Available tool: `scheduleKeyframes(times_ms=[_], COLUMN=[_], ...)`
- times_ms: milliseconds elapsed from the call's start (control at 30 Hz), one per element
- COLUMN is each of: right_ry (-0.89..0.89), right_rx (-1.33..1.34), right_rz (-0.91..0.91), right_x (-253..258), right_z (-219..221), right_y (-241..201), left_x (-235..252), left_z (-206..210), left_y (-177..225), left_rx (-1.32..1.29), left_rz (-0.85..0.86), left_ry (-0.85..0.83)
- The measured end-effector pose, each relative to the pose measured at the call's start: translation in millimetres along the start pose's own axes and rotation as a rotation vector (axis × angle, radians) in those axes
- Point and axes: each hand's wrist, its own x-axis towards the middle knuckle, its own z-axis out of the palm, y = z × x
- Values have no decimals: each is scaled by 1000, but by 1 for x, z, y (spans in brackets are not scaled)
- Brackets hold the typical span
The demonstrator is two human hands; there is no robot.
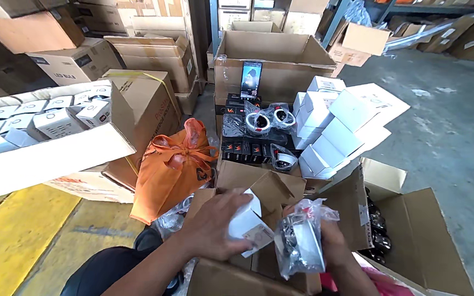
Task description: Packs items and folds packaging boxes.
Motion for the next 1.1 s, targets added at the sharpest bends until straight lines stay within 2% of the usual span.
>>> scheduleKeyframes(times_ms=[100,200,233,367,433,500,567,700,767,933,1100], right_ry=[-155,-412,-441,-289,-258,-316,-364,-233,-218,-445,-401], right_rx=[-62,-128,-145,-91,-15,-13,-88,-255,-250,-180,-352], right_rz=[-13,8,15,-26,38,111,144,172,232,278,375], right_x=[3,6,7,4,-4,-7,-5,0,0,-5,0], right_z=[-4,-3,-1,9,19,30,37,34,34,29,31], right_y=[-2,-3,-2,1,1,0,5,11,8,20,19], left_x=[4,7,8,9,6,1,-5,0,1,-1,-9], left_z=[-7,-11,-12,-7,-2,7,18,25,26,22,34], left_y=[5,5,7,13,16,17,14,13,16,13,18], left_rx=[-27,-157,-155,-3,-22,-55,-32,74,75,65,67], left_rz=[-146,-253,-274,-298,-285,-268,-246,-260,-290,-378,-384], left_ry=[-339,-556,-608,-729,-773,-751,-637,-446,-451,-563,-392])
